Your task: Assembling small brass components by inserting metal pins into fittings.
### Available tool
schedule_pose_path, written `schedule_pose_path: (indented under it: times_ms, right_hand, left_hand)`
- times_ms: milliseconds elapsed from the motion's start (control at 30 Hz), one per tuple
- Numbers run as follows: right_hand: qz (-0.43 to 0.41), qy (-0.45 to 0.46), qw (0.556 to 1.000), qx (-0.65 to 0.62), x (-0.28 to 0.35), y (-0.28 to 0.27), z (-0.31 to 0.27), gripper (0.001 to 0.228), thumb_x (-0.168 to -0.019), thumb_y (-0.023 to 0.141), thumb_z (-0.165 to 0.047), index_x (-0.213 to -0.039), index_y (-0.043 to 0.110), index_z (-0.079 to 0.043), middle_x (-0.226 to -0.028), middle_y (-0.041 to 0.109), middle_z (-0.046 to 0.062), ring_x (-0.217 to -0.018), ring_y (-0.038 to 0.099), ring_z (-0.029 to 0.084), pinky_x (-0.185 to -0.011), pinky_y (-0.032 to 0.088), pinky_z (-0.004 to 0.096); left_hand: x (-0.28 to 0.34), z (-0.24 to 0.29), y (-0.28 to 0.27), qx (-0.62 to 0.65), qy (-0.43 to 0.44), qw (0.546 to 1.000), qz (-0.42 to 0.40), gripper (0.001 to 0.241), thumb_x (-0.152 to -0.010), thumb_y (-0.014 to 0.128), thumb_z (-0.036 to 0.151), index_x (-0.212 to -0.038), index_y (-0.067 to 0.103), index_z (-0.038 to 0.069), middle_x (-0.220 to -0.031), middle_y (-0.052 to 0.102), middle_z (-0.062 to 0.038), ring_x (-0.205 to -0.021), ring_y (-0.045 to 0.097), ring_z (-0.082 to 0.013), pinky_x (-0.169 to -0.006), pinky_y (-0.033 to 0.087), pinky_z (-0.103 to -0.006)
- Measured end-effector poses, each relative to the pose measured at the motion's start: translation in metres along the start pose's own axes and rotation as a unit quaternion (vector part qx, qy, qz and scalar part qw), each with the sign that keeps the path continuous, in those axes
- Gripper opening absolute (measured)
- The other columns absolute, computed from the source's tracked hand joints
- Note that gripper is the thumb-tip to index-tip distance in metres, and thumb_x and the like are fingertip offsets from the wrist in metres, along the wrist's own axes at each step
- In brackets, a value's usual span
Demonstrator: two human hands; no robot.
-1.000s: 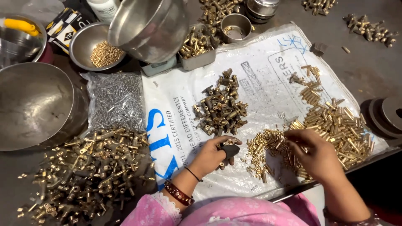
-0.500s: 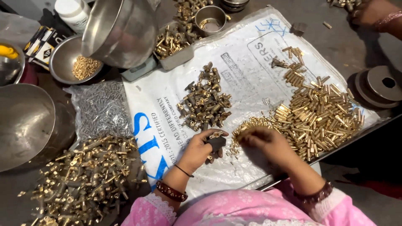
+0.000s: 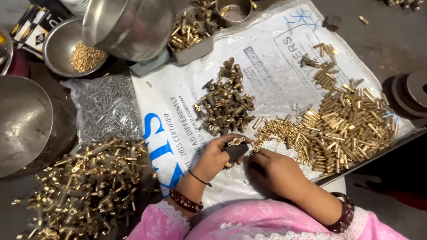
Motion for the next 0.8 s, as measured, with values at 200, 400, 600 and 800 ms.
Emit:
schedule_pose_path:
  times_ms: [200, 400, 600, 800]
  right_hand:
    - [0.021, 0.044, 0.998, 0.051, -0.009, 0.008, 0.011, 0.023, -0.083, 0.072, -0.031, -0.099, 0.072, -0.014, -0.092, 0.070, 0.009, -0.076, 0.070, 0.037, -0.064, 0.057, 0.047]
    - [0.086, 0.010, 0.996, 0.001, -0.004, -0.016, 0.015, 0.041, -0.074, 0.075, -0.029, -0.111, 0.070, -0.010, -0.100, 0.068, 0.012, -0.079, 0.069, 0.040, -0.065, 0.057, 0.048]
    - [0.040, 0.056, 0.997, 0.046, -0.001, -0.011, 0.020, 0.031, -0.081, 0.075, -0.031, -0.108, 0.072, -0.014, -0.100, 0.067, 0.010, -0.079, 0.069, 0.037, -0.067, 0.057, 0.047]
    - [0.065, -0.051, 0.996, 0.031, 0.003, -0.004, 0.008, 0.023, -0.083, 0.070, -0.026, -0.101, 0.072, -0.013, -0.102, 0.067, 0.008, -0.084, 0.071, 0.032, -0.067, 0.058, 0.042]
  left_hand:
    - [-0.002, -0.002, -0.003, 0.064, 0.079, 0.994, -0.029, 0.028, -0.101, 0.058, 0.009, -0.126, 0.071, 0.006, -0.087, 0.071, 0.001, -0.072, 0.064, -0.0052, -0.064, 0.049, -0.0197]
    - [0.001, 0.009, 0.002, 0.102, 0.030, 0.993, -0.040, 0.030, -0.096, 0.052, 0.011, -0.119, 0.070, 0.005, -0.090, 0.071, -0.002, -0.065, 0.070, -0.0123, -0.049, 0.045, -0.0219]
    - [-0.004, -0.009, -0.004, 0.035, 0.055, 0.998, 0.025, 0.028, -0.098, 0.055, 0.006, -0.119, 0.073, 0.002, -0.087, 0.072, -0.004, -0.069, 0.066, -0.0089, -0.056, 0.045, -0.0209]
    - [0.032, -0.009, 0.014, -0.166, 0.020, 0.984, 0.062, 0.031, -0.081, 0.069, 0.003, -0.112, 0.077, 0.003, -0.090, 0.074, -0.002, -0.074, 0.062, -0.0038, -0.063, 0.052, -0.0221]
Point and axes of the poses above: each hand's wrist, its own x-axis away from the middle knuckle, its own y-axis out of the palm, z = x × y, the point moved 7 cm from there along -x, towards the middle knuckle
